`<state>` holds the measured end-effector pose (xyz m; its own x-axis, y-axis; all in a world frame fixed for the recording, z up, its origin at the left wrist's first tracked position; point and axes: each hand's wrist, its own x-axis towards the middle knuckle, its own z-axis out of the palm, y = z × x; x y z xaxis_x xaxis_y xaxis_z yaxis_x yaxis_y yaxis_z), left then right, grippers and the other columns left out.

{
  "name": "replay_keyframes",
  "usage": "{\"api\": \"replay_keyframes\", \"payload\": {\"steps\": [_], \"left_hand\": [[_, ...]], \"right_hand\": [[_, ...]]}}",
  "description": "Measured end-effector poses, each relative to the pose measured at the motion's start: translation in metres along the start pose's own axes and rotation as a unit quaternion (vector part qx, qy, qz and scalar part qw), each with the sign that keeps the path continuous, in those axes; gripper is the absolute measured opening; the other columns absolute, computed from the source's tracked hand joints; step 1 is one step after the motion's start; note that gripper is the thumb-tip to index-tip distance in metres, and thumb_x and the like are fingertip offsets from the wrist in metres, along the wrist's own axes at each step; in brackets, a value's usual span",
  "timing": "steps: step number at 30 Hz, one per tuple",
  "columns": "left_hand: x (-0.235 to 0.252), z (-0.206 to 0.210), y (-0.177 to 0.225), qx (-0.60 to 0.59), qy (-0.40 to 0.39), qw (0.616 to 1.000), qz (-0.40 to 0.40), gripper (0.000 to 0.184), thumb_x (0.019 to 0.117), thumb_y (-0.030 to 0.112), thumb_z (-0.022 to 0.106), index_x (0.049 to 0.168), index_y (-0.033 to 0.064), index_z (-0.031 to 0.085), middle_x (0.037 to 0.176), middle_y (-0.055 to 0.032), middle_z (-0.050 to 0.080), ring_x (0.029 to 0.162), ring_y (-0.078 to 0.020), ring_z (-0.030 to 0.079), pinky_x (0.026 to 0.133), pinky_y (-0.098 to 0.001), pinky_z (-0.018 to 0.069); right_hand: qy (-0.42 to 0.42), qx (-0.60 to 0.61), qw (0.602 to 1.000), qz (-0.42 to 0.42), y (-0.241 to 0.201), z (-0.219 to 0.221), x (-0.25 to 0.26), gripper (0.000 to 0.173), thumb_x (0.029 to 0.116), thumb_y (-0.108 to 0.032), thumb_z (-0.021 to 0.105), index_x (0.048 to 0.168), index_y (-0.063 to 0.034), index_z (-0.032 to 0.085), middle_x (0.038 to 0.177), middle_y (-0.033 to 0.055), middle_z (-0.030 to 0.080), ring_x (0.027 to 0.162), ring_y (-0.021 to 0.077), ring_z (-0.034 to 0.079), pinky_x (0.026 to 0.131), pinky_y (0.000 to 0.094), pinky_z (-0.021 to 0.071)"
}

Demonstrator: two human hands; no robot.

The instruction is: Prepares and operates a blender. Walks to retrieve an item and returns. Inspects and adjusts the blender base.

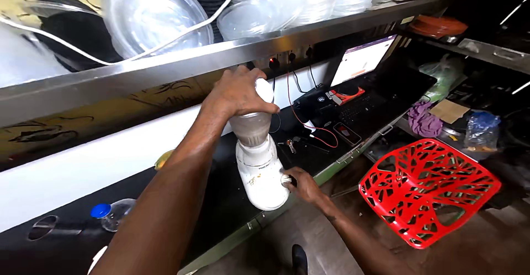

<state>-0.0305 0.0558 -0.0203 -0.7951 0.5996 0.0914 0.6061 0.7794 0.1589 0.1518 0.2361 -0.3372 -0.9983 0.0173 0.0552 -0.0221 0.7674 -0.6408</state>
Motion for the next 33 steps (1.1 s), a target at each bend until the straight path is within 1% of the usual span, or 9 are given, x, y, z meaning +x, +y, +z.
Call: {"api": "replay_keyframes", "payload": {"steps": [4,9,12,15,18,20,22,30,33], "left_hand": [[-0.005,-0.004,-0.009,-0.058,0.018,0.998,0.007,0.127,0.0499,0.097,0.066,0.153,0.0248,0.047,0.148,-0.0139,0.052,0.135,-0.0397,0.049,0.102,-0.0665,0.0451],[-0.054,0.030,-0.060,-0.303,0.131,0.944,-0.003,0.106,0.0799,0.070,0.072,0.161,0.0163,0.031,0.163,-0.0149,0.035,0.149,-0.0340,0.036,0.118,-0.0606,0.0342],[-0.043,0.087,-0.096,-0.486,0.181,0.854,0.040,0.100,0.0903,0.082,0.040,0.163,0.0150,0.023,0.166,-0.0069,0.032,0.149,-0.0213,0.037,0.116,-0.0497,0.0406],[-0.018,0.112,-0.101,-0.608,0.193,0.770,0.005,0.109,0.0834,0.094,0.022,0.158,0.0151,0.033,0.149,-0.0057,0.054,0.134,-0.0173,0.054,0.109,-0.0452,0.0494],[0.004,0.127,-0.087,-0.662,0.248,0.706,-0.046,0.079,0.1032,0.068,0.015,0.139,0.0085,0.052,0.123,-0.0046,0.068,0.113,-0.0109,0.065,0.099,-0.0356,0.0559],[0.015,0.124,-0.076,-0.722,0.293,0.625,-0.050,0.057,0.1094,0.052,0.028,0.124,0.0094,0.063,0.109,-0.0052,0.072,0.102,-0.0128,0.069,0.091,-0.0367,0.0591],[0.014,0.120,-0.068,-0.741,0.319,0.586,-0.075,0.047,0.1084,0.048,0.042,0.114,0.0091,0.068,0.099,-0.0055,0.074,0.093,-0.0146,0.071,0.085,-0.0379,0.0617],[0.016,0.125,-0.072,-0.693,0.353,0.619,-0.109,0.047,0.1084,0.047,0.043,0.102,0.0081,0.068,0.086,-0.0043,0.072,0.081,-0.0132,0.071,0.077,-0.0353,0.0619],[0.015,0.119,-0.080,-0.714,0.308,0.620,-0.105,0.052,0.1076,0.051,0.041,0.109,0.0080,0.069,0.094,-0.0058,0.073,0.088,-0.0139,0.071,0.082,-0.0356,0.0612]], "right_hand": [[0.126,0.118,0.985,-0.017,-0.050,-0.029,0.020,0.077,0.0766,-0.041,0.090,0.141,-0.0128,0.060,0.132,0.0075,0.066,0.120,0.0178,0.064,0.099,0.0426,0.0575],[0.210,0.169,0.960,-0.075,-0.090,-0.066,0.069,0.114,0.0626,-0.049,0.096,0.156,-0.0137,0.042,0.143,0.0075,0.059,0.129,0.0192,0.059,0.102,0.0426,0.0559],[0.226,0.188,0.948,-0.123,-0.105,-0.076,0.099,0.132,0.0560,-0.055,0.097,0.162,-0.0161,0.028,0.149,0.0084,0.055,0.134,0.0201,0.055,0.107,0.0449,0.0528],[0.241,0.202,0.929,-0.193,-0.123,-0.076,0.129,0.146,0.0505,-0.058,0.098,0.164,-0.0107,0.018,0.152,0.0126,0.049,0.136,0.0195,0.053,0.112,0.0420,0.0492],[0.241,0.230,0.926,-0.180,-0.131,-0.067,0.143,0.153,0.0447,-0.057,0.099,0.163,-0.0097,0.015,0.153,0.0135,0.047,0.137,0.0179,0.052,0.112,0.0401,0.0486],[0.233,0.253,0.920,-0.189,-0.129,-0.068,0.150,0.150,0.0442,-0.055,0.100,0.162,-0.0099,0.020,0.150,0.0110,0.050,0.134,0.0152,0.053,0.111,0.0379,0.0498],[0.202,0.277,0.918,-0.197,-0.126,-0.072,0.153,0.146,0.0439,-0.050,0.102,0.160,-0.0101,0.023,0.145,0.0075,0.055,0.129,0.0117,0.057,0.108,0.0350,0.0525],[0.177,0.296,0.919,-0.192,-0.124,-0.075,0.157,0.145,0.0429,-0.048,0.102,0.159,-0.0087,0.025,0.138,0.0057,0.060,0.124,0.0111,0.061,0.105,0.0343,0.0557],[0.211,0.275,0.915,-0.205,-0.136,-0.068,0.147,0.145,0.0461,-0.049,0.102,0.159,-0.0048,0.022,0.141,0.0103,0.057,0.126,0.0140,0.060,0.106,0.0362,0.0547]]}}
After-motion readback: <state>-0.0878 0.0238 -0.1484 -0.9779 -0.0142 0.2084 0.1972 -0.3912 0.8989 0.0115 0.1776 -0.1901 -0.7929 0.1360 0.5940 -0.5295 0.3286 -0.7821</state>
